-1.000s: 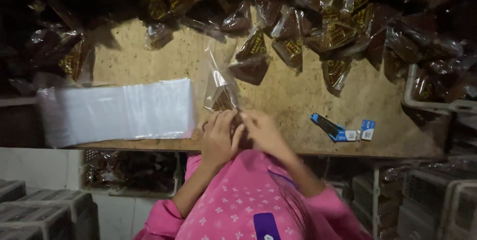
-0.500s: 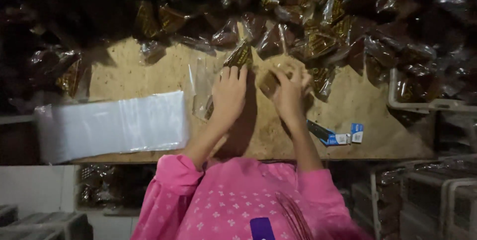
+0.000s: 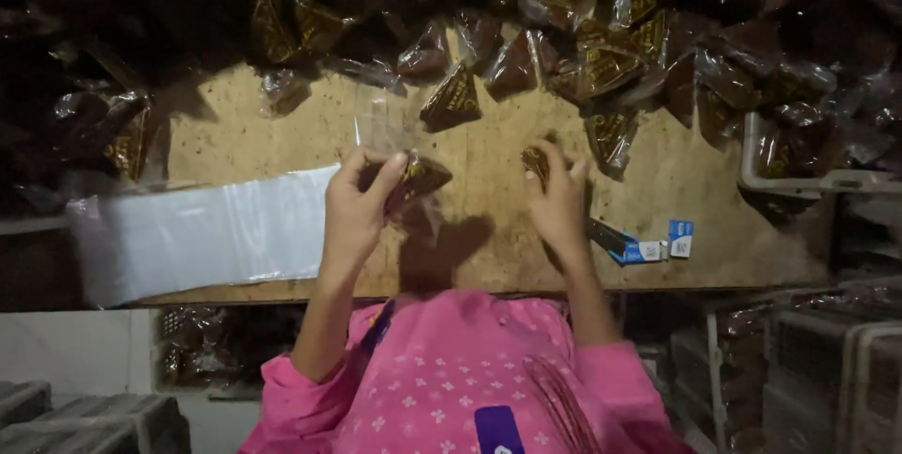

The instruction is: Packaging small triangular items into plastic sleeves and sealing them with a stapler

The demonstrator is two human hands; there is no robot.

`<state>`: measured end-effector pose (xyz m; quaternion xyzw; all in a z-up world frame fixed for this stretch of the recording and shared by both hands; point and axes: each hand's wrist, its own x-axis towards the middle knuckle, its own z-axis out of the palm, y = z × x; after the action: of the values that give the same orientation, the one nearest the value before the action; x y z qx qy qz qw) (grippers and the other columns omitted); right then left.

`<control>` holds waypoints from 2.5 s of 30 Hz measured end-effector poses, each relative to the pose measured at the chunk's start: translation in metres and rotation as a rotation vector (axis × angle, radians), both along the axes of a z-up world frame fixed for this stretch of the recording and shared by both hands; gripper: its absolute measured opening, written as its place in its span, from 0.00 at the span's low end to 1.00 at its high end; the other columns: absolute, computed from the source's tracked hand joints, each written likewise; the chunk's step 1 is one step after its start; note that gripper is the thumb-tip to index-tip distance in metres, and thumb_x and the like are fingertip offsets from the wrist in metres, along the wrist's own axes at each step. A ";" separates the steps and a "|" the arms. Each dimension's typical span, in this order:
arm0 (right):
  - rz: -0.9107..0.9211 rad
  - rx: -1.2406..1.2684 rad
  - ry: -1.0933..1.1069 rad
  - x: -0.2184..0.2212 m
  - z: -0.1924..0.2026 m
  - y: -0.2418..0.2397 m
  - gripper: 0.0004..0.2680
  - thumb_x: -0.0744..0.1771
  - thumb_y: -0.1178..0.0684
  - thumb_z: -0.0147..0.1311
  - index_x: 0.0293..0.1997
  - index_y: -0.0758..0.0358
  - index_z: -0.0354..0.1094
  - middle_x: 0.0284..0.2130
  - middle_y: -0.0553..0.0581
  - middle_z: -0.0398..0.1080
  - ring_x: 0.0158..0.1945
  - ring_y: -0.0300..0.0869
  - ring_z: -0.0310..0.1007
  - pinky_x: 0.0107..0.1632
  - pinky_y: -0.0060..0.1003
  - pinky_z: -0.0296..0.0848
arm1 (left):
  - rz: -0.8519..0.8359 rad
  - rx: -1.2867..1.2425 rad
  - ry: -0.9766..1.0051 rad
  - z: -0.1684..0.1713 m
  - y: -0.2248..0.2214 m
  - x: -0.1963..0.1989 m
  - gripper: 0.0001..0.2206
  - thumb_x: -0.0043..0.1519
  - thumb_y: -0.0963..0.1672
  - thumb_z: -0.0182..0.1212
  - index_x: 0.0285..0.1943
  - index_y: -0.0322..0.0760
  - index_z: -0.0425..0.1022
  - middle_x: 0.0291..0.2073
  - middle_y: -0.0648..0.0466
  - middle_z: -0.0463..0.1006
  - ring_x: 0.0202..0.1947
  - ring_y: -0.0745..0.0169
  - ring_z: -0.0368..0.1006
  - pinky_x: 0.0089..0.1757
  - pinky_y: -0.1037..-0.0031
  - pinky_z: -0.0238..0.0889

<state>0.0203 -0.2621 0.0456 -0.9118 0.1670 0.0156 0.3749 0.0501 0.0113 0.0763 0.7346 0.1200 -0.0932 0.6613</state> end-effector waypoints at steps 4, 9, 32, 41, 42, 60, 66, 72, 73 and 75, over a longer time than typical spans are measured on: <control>-0.180 0.937 0.205 -0.019 0.030 0.022 0.17 0.68 0.47 0.52 0.64 0.44 0.53 0.48 0.50 0.59 0.52 0.36 0.61 0.55 0.29 0.61 | -0.083 -0.156 0.128 0.022 -0.024 -0.007 0.10 0.60 0.47 0.72 0.35 0.38 0.80 0.22 0.51 0.74 0.10 0.64 0.66 0.12 0.77 0.63; 0.134 0.582 0.067 -0.026 0.053 0.055 0.35 0.58 0.42 0.74 0.64 0.55 0.48 0.56 0.67 0.67 0.60 0.57 0.69 0.63 0.54 0.66 | -0.263 0.099 0.012 0.015 -0.031 -0.018 0.17 0.67 0.56 0.55 0.54 0.48 0.75 0.41 0.50 0.82 0.48 0.45 0.78 0.51 0.54 0.67; 0.016 0.618 0.267 -0.030 -0.017 0.069 0.26 0.61 0.48 0.71 0.61 0.58 0.58 0.52 0.68 0.74 0.51 0.53 0.77 0.52 0.47 0.76 | -0.521 0.847 -0.404 -0.023 -0.016 -0.046 0.36 0.53 0.66 0.53 0.72 0.69 0.62 0.70 0.35 0.52 0.70 0.33 0.51 0.59 0.50 0.47; 0.372 0.502 0.178 -0.015 0.027 0.061 0.23 0.61 0.62 0.64 0.62 0.64 0.62 0.59 0.72 0.63 0.63 0.64 0.65 0.65 0.62 0.59 | -0.632 0.993 -0.394 -0.046 -0.029 -0.048 0.50 0.39 0.62 0.74 0.75 0.71 0.53 0.69 0.36 0.52 0.68 0.32 0.50 0.59 0.47 0.46; 0.461 0.146 -0.019 -0.013 0.016 0.062 0.13 0.64 0.60 0.60 0.54 0.64 0.71 0.48 0.70 0.74 0.56 0.63 0.73 0.59 0.57 0.71 | -0.628 0.955 -0.359 -0.042 -0.035 -0.052 0.51 0.46 0.61 0.73 0.79 0.67 0.46 0.73 0.34 0.48 0.73 0.30 0.44 0.62 0.43 0.42; -0.070 0.034 0.080 -0.035 -0.056 0.039 0.09 0.65 0.51 0.64 0.47 0.59 0.71 0.37 0.56 0.79 0.40 0.45 0.82 0.41 0.40 0.80 | -0.156 1.103 -0.658 -0.052 -0.035 -0.046 0.26 0.38 0.62 0.75 0.35 0.54 0.72 0.40 0.56 0.68 0.41 0.50 0.70 0.42 0.61 0.64; -0.162 1.042 0.096 -0.043 -0.113 0.070 0.15 0.63 0.63 0.63 0.53 0.62 0.68 0.45 0.55 0.74 0.47 0.40 0.79 0.55 0.36 0.77 | -0.189 0.890 -0.370 -0.017 -0.027 0.003 0.23 0.66 0.58 0.55 0.70 0.61 0.68 0.56 0.43 0.70 0.62 0.37 0.67 0.59 0.48 0.56; 0.484 0.067 0.309 -0.035 -0.043 0.069 0.25 0.67 0.29 0.53 0.70 0.47 0.61 0.65 0.51 0.66 0.69 0.52 0.52 0.66 0.68 0.53 | -0.370 0.796 -0.265 -0.018 -0.015 -0.003 0.23 0.68 0.58 0.49 0.74 0.68 0.60 0.74 0.44 0.53 0.74 0.38 0.48 0.64 0.37 0.40; 0.480 0.068 0.312 -0.030 0.002 0.066 0.25 0.67 0.29 0.53 0.70 0.47 0.61 0.65 0.51 0.66 0.69 0.52 0.52 0.66 0.68 0.53 | -0.375 0.795 -0.263 -0.015 -0.016 -0.004 0.23 0.68 0.58 0.49 0.74 0.68 0.60 0.74 0.44 0.53 0.74 0.38 0.48 0.64 0.37 0.40; 0.138 0.279 0.549 -0.013 0.092 0.057 0.17 0.63 0.48 0.63 0.58 0.55 0.75 0.44 0.60 0.81 0.52 0.53 0.79 0.57 0.51 0.73 | -0.407 0.952 -0.123 -0.008 -0.020 0.000 0.23 0.65 0.59 0.52 0.71 0.72 0.61 0.75 0.44 0.47 0.76 0.36 0.36 0.63 0.33 0.34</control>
<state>0.0070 -0.2049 0.1372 -0.8225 0.1957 0.3094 0.4352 0.0498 -0.0089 0.0685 0.9666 -0.0353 -0.1115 0.2281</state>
